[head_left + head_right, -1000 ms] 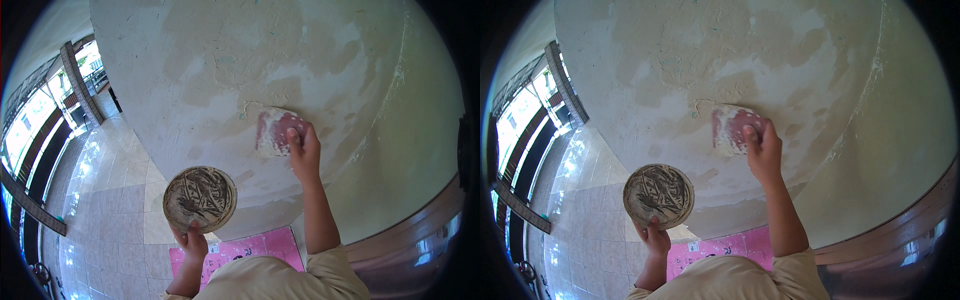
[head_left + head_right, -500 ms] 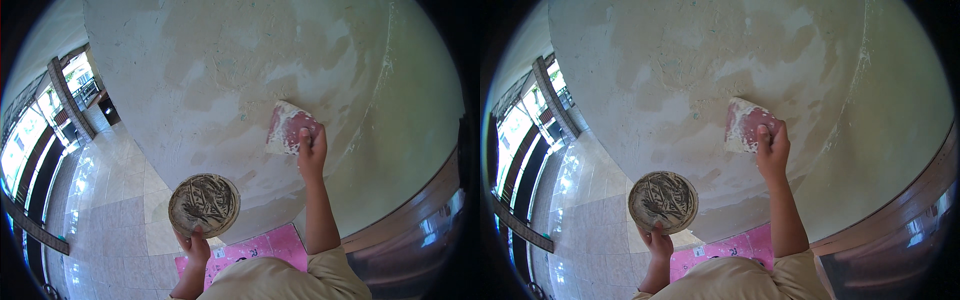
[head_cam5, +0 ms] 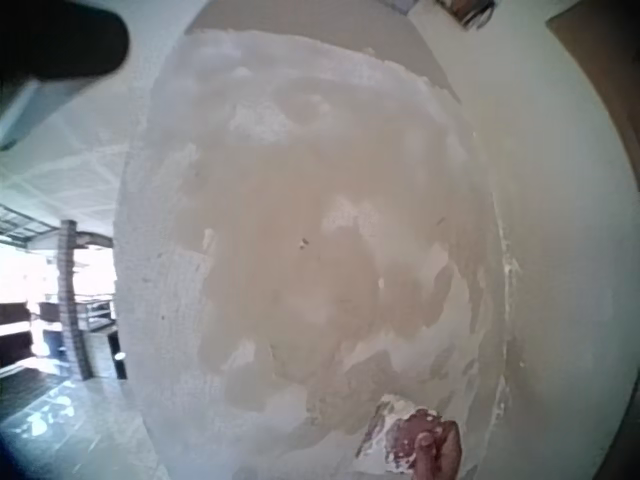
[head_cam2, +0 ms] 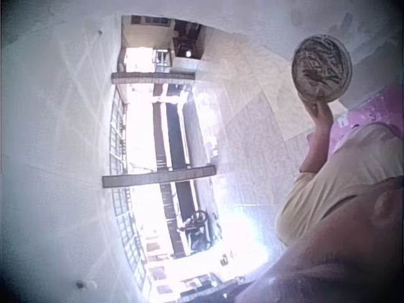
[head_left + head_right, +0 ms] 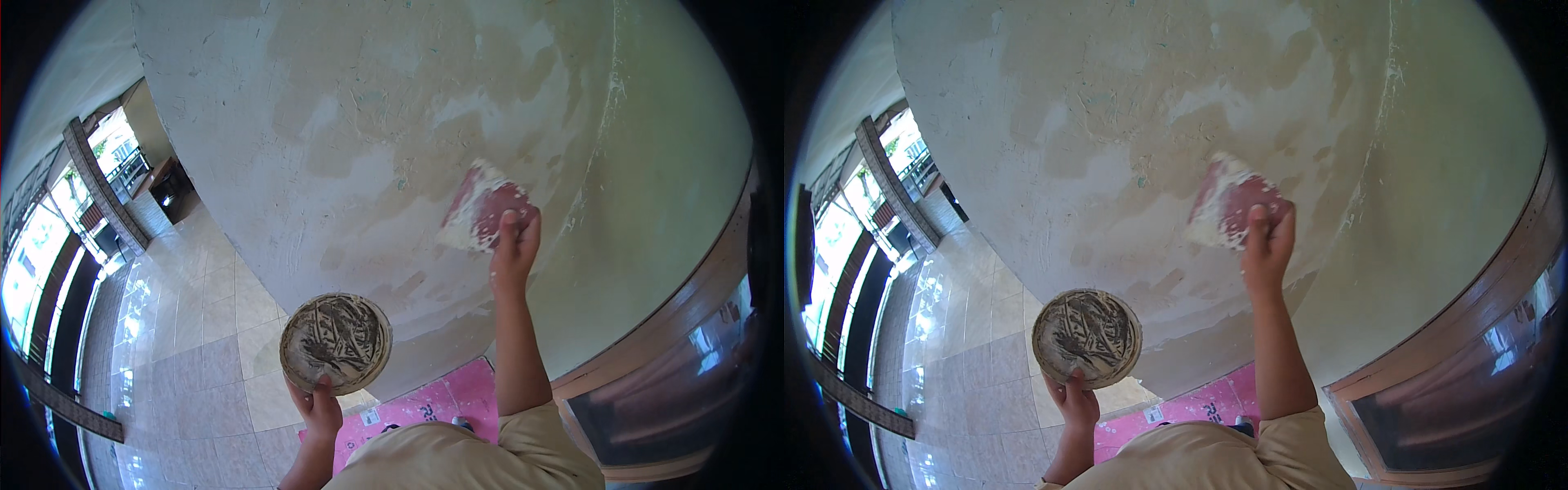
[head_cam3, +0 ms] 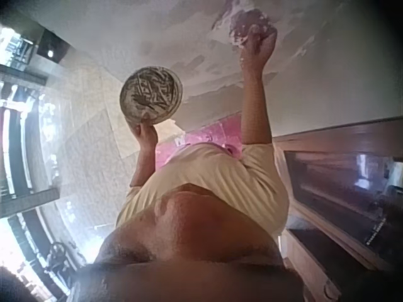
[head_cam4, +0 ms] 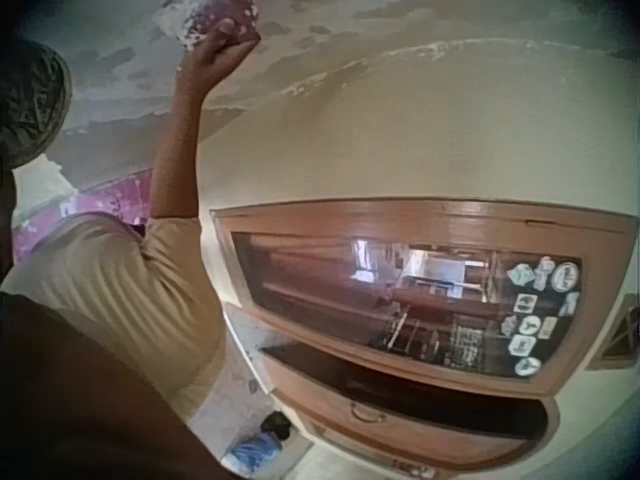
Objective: The person patches and smooths a wall with putty using a hand spatula.
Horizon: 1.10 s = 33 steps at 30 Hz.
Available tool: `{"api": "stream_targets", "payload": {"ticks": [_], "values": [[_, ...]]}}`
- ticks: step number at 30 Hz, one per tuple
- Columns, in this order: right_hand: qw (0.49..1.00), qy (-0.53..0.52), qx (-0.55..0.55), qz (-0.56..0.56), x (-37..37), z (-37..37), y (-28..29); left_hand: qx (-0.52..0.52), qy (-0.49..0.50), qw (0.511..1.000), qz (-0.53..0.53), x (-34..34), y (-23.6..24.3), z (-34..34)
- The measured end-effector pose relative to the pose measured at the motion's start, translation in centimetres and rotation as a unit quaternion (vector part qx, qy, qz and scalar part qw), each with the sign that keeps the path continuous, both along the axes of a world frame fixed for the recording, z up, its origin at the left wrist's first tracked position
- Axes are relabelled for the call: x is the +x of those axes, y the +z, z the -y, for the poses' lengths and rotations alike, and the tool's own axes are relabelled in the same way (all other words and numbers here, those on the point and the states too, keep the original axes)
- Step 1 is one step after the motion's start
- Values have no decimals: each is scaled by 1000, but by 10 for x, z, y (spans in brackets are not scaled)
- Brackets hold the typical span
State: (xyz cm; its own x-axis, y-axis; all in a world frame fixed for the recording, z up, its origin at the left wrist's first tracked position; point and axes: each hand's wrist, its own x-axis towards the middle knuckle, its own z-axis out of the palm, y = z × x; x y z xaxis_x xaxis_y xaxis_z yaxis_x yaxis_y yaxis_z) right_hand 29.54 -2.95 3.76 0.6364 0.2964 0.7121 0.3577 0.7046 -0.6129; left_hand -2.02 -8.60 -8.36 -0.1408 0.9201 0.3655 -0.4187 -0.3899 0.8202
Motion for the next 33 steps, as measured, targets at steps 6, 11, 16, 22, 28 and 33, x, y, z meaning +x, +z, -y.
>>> {"api": "stream_targets", "payload": {"ticks": [6,11,16,22,28,33], "values": [[978,48,-159,126,-33,2,18,-18,-10,1000,-4,-2,1,-1],[994,25,-97,35,5,-14,-13,13,1,1000,18,-2,-4,-3],[991,84,-61,90,-22,-10,-4,0,1,1000,3,-10,-11,-5],[982,-52,-141,115,-15,-21,1,16,-36,999,25,-3,2,-4],[988,-101,-92,72,-11,14,15,15,-36,999,-13,-10,-2,-5],[932,-240,24,270,-28,28,43,10,-41,999,-12,-11,-4,-6]]}}
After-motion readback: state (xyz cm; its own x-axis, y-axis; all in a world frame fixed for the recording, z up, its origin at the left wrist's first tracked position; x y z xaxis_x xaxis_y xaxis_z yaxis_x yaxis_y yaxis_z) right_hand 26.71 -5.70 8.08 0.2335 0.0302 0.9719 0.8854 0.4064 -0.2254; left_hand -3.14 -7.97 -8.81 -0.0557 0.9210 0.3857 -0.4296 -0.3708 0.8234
